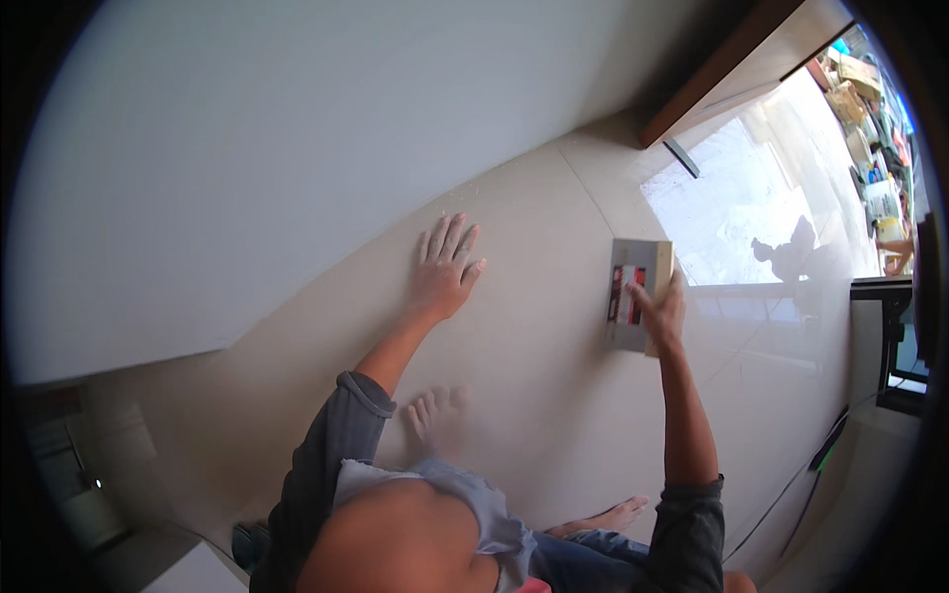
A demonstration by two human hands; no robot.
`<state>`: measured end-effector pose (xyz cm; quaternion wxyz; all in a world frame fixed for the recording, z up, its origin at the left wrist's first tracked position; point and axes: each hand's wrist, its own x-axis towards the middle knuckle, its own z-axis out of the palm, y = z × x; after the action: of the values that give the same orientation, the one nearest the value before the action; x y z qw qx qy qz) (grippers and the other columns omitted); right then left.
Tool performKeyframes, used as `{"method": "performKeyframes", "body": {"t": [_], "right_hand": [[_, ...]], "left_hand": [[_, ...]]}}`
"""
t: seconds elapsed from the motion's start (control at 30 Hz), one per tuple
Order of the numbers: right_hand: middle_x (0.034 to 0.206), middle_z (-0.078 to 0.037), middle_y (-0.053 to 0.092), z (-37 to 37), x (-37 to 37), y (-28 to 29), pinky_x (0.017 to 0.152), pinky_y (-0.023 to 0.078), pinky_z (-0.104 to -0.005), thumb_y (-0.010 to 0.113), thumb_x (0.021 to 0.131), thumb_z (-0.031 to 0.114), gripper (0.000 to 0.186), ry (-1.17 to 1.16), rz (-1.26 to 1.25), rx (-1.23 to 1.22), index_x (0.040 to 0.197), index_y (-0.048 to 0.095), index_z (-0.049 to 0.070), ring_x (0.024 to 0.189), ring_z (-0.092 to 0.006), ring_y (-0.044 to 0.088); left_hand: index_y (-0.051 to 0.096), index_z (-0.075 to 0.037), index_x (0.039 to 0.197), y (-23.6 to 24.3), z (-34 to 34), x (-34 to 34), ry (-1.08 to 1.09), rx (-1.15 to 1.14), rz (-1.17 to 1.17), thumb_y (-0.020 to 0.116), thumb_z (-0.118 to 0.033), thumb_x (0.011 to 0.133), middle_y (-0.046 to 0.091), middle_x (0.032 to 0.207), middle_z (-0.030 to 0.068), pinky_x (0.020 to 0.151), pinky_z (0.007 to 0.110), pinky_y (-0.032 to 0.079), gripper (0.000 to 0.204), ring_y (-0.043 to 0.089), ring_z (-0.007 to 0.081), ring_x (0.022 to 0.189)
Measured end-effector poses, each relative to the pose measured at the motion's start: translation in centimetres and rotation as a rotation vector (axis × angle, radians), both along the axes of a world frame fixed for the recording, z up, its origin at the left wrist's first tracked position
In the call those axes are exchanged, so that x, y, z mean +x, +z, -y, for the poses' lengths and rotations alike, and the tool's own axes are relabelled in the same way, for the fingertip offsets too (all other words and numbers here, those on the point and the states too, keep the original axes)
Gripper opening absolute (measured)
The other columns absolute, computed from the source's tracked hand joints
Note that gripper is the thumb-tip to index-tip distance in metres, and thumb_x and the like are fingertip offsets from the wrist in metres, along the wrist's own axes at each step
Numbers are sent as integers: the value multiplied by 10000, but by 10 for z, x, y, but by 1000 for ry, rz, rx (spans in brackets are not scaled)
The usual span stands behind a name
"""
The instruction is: The person kneels on a tiled floor and uses a sanding block to rub the surface in circular and back-and-forth motions. They briefly stand to sweep the area with a broom, then return to kneeling to continue sanding the floor.
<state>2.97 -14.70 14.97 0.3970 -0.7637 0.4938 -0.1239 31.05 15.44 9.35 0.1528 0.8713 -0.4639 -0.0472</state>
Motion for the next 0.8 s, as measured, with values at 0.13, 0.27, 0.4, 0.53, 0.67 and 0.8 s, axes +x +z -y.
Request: {"method": "performKeyframes", "body": {"t": [0.13, 0.27, 0.4, 0.53, 0.67, 0.8], "right_hand": [[1136, -321, 758, -4, 63, -24, 965, 597, -537, 945, 837, 392, 748, -58, -41, -120, 1350, 550, 18, 1108, -453, 762], [1117, -340, 757, -94, 148, 10, 907, 612, -549, 933, 838, 425, 819, 328, -345, -35, 1399, 533, -16, 1073, -493, 757], [1078, -323, 767, 22, 145, 5, 783, 640, -512, 937, 840, 378, 788, 89, -153, -145, 1389, 535, -21, 949, -451, 791], [1016, -328, 758, -24, 171, -14, 788, 620, -530, 944, 836, 347, 781, 120, -111, -152, 1382, 521, -18, 922, -485, 773], [994, -345, 749, -96, 194, -2, 878, 576, -605, 926, 849, 409, 886, 387, -286, -126, 1490, 438, 39, 994, -538, 739], [990, -309, 773, 20, 170, -9, 713, 632, -518, 960, 817, 401, 787, 105, -72, -69, 1335, 541, -19, 851, -456, 789]], "left_hand": [[462, -103, 1664, -10, 15, -8, -23, -131, -31, 526, -345, 1112, 316, 1786, 149, 1330, 605, 193, 607, 246, 400, 1654], [522, -75, 1624, -18, -30, -10, 99, -134, -64, 558, -292, 1096, 368, 1758, 186, 1318, 617, 204, 572, 300, 420, 1634], [525, -69, 1622, -11, -60, -22, 160, -83, -76, 562, -284, 1095, 375, 1756, 192, 1316, 614, 205, 570, 311, 427, 1629], [534, -53, 1609, -14, -65, -22, 208, -98, -93, 586, -256, 1075, 409, 1731, 202, 1302, 629, 232, 573, 345, 427, 1613], [520, -20, 1609, -20, -88, -14, 280, -186, -115, 563, -236, 1083, 425, 1723, 204, 1304, 626, 228, 570, 355, 426, 1608], [498, 1, 1620, -20, -164, -19, 398, -79, -5, 521, -218, 1103, 416, 1731, 202, 1309, 622, 214, 562, 348, 419, 1615]]}}
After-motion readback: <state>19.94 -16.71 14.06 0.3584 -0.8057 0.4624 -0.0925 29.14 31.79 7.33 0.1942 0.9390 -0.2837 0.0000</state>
